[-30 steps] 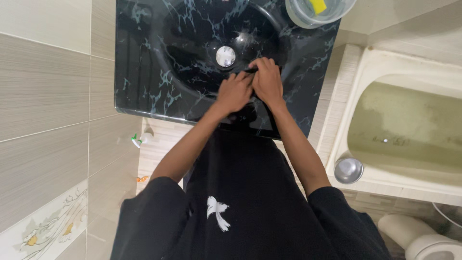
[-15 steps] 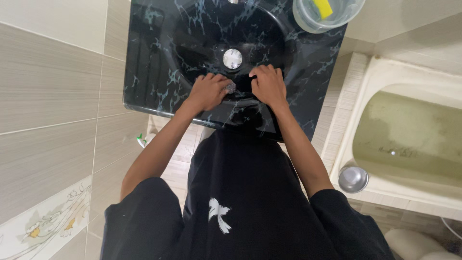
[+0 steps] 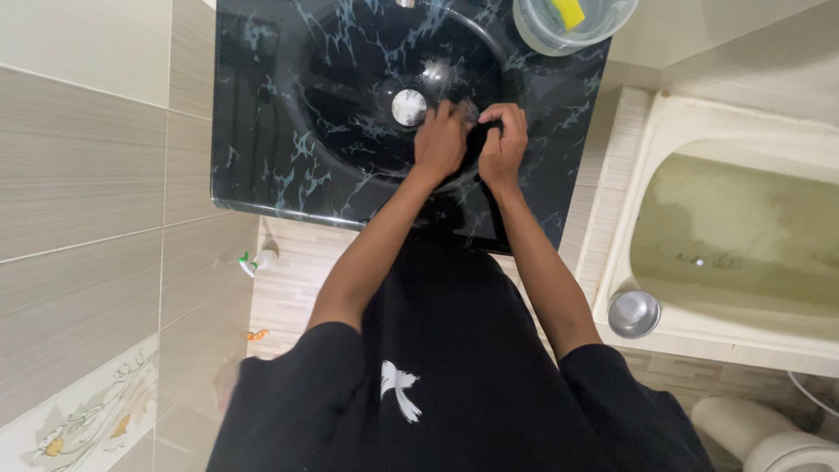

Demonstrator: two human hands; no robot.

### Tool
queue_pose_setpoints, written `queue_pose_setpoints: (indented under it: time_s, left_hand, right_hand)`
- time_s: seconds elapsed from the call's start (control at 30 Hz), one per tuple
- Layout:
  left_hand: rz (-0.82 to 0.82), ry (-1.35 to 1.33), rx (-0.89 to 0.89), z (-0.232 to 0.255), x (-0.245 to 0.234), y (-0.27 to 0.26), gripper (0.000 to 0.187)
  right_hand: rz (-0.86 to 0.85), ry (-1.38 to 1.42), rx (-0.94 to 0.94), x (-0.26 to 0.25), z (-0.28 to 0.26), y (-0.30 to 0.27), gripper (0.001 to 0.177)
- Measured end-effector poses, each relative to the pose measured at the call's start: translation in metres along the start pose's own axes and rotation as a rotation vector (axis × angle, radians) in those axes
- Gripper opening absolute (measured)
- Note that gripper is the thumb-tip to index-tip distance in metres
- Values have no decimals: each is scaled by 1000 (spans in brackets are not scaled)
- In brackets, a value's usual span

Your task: The person scrubs a black marble sink with a steel wool pad, focusing on the basin and surrounding countertop. They rinse the pad under running water and continue scrubbing different areas of the sink surface.

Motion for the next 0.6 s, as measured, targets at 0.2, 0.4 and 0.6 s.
queue_pose_setpoints:
  time_s: [0.2, 0.4, 0.6]
  left_hand:
    - [-248, 82, 44, -14, -23, -32, 33]
    - [-475, -26, 68, -7, -71, -69, 41]
    - [-285, 548, -2, -83, -97, -72, 28]
  right_hand:
    - [-37, -75, -46, 1, -3, 3, 17]
    - [-110, -82, -6, 7, 3, 3, 18]
    - [-308, -329, -2, 15, -10, 2, 14]
Point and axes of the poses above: each hand's wrist, its own y-axis towards the middle knuckle, its own x-axis out of the palm, z = x × y, the point moved 3 cm from there along y, towards the middle knuckle, and after that the axes turned 12 degrees about -z, right-handed, at the moved point
